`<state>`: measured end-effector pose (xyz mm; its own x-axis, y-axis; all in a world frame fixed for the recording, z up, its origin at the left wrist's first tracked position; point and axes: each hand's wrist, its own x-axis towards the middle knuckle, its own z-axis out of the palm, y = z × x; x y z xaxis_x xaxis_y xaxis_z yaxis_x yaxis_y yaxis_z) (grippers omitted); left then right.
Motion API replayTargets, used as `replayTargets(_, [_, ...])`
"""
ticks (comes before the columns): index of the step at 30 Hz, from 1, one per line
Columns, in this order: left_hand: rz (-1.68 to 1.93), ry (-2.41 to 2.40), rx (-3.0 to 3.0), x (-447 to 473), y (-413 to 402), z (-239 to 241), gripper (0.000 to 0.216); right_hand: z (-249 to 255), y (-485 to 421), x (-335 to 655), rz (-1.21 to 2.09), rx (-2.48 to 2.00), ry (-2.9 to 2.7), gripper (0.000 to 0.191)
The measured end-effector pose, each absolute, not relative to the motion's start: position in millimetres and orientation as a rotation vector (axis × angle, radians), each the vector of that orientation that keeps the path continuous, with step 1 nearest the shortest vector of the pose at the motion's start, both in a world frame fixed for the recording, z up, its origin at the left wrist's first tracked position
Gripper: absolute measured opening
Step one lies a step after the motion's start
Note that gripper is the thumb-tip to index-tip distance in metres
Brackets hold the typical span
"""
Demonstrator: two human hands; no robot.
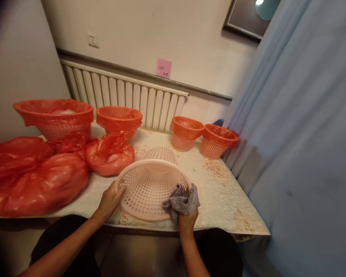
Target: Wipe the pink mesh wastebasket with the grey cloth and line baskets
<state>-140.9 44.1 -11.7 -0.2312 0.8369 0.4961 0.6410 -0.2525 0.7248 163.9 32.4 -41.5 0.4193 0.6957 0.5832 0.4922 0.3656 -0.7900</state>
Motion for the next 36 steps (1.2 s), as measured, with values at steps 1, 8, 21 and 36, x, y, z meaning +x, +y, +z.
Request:
replayTargets(1, [1.477, 1.798, 1.835, -141, 44, -6, 0.028, -23, 39, 169, 0.112, -1.288, -1.225, 0.047])
replayTargets(8, [1.42, 1.64, 2.155, -125, 57, 38, 0.023, 98, 55, 172, -0.328, -1.197, -1.978, 0.027])
replayTargets(21, [1.388, 1.524, 2.255, -126, 56, 26, 0.033, -13, 37, 190, 0.101, -1.379, -1.348, 0.049])
replayTargets(36, [1.729, 1.913, 2.393, -110, 25, 37, 0.05, -73, -3, 160, 0.406, -1.235, -1.101, 0.067])
